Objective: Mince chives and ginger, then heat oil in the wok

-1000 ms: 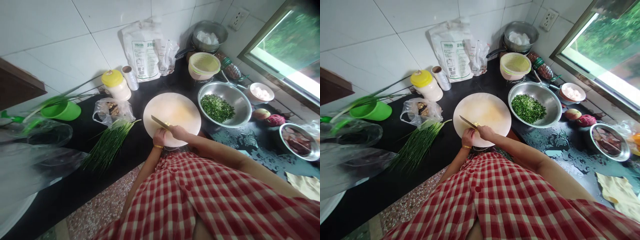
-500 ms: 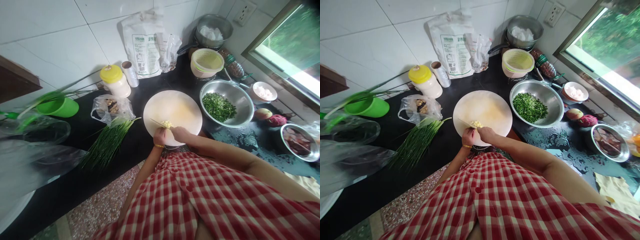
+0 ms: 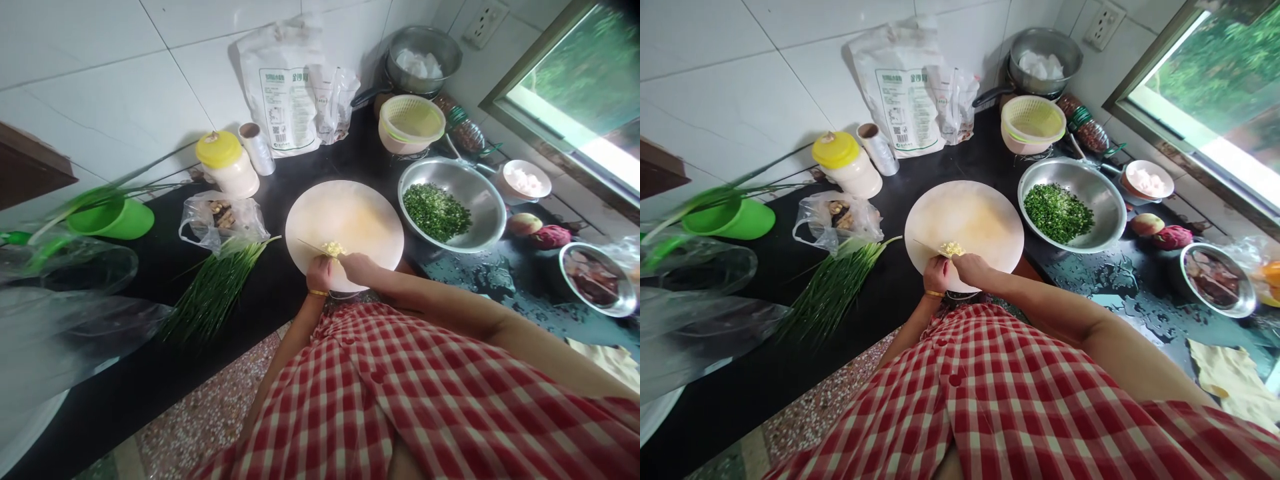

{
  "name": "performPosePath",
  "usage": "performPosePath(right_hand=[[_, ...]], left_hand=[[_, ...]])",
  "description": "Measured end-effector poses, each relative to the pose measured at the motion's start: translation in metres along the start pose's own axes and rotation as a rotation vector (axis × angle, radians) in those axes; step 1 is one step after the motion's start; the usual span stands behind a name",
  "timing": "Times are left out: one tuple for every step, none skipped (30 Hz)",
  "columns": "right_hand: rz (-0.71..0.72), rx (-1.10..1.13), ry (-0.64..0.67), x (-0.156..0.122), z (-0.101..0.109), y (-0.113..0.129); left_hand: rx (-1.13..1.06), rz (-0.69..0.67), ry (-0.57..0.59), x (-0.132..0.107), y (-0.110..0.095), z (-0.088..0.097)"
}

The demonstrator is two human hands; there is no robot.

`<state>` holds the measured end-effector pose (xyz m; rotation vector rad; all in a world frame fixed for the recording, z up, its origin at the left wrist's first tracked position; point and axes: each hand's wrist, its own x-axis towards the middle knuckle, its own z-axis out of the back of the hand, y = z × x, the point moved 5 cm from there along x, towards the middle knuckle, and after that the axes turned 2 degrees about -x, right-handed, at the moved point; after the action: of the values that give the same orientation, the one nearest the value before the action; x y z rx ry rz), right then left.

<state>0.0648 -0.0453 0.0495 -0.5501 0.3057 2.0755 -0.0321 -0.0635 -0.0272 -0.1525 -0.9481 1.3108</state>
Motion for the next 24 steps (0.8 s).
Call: performPosePath(right_hand=[[-0.002,0.007,-0.004,0.003,-0.001,0.002],[-0.004,0.015,-0.009,0.006,-0.001,0.003],[-0.006,0.022,-0.010,0.007,-0.002,0.003],[-0.009,0.028,-0.011,0.008,-0.002,0.002],[-0.014,0.031,-0.016,0.008,-0.001,0.000],[-0.018,0.031,-0.019,0.006,-0.001,-0.003],[-0.020,0.029,-0.022,0.004,0.000,-0.005],[-0.020,0.023,-0.025,0.002,0.000,-0.007],[-0.016,0.017,-0.028,0.000,0.001,-0.008],[-0.012,0.013,-0.030,-0.001,0.001,-0.008],[-0.008,0.014,-0.030,-0.001,0.000,-0.007],[-0.006,0.020,-0.032,0.001,-0.001,-0.006],[-0.007,0.030,-0.037,0.003,-0.002,-0.004],[-0.006,0.040,-0.043,0.006,-0.003,-0.002],[-0.008,0.048,-0.046,0.009,-0.004,0.000],[-0.010,0.054,-0.045,0.012,-0.005,0.000],[-0.016,0.060,-0.041,0.013,-0.005,0.000],[-0.026,0.064,-0.037,0.014,-0.005,-0.002],[-0.035,0.069,-0.036,0.014,-0.004,-0.004],[-0.045,0.074,-0.037,0.012,-0.003,-0.007],[-0.055,0.076,-0.043,0.010,-0.001,-0.009],[-0.059,0.074,-0.054,0.006,0.001,-0.011],[-0.061,0.067,-0.066,0.002,0.003,-0.013],[-0.061,0.059,-0.077,-0.002,0.004,-0.013]], left_hand=[[-0.004,0.005,0.011,0.000,0.001,-0.001],[-0.010,0.006,0.021,0.000,0.001,-0.002],[-0.017,0.007,0.027,0.000,0.001,-0.002],[-0.023,0.006,0.028,0.000,0.001,-0.002],[-0.027,0.003,0.023,0.000,0.001,-0.001],[-0.029,-0.002,0.014,0.001,0.000,0.000],[-0.029,-0.007,0.005,0.001,0.000,0.001],[-0.027,-0.010,0.000,0.001,-0.001,0.002],[-0.024,-0.012,-0.003,0.001,-0.001,0.003],[-0.022,-0.012,-0.003,0.001,-0.001,0.003],[-0.020,-0.012,0.000,0.002,-0.001,0.003],[-0.018,-0.012,0.001,0.002,-0.001,0.002],[-0.015,-0.013,0.001,0.002,-0.001,0.002],[-0.012,-0.016,-0.001,0.002,-0.001,0.002],[-0.010,-0.017,-0.004,0.002,-0.001,0.002],[-0.009,-0.017,-0.007,0.002,-0.001,0.003],[-0.012,-0.017,-0.005,0.002,-0.001,0.003],[-0.016,-0.018,-0.002,0.002,-0.002,0.004],[-0.022,-0.020,0.001,0.002,-0.002,0.006],[-0.027,-0.022,0.002,0.001,-0.002,0.008],[-0.030,-0.019,-0.003,0.002,-0.002,0.010],[-0.030,-0.009,-0.016,0.002,-0.001,0.012],[-0.025,0.007,-0.034,0.003,0.001,0.015],[-0.016,0.028,-0.054,0.004,0.003,0.017]])
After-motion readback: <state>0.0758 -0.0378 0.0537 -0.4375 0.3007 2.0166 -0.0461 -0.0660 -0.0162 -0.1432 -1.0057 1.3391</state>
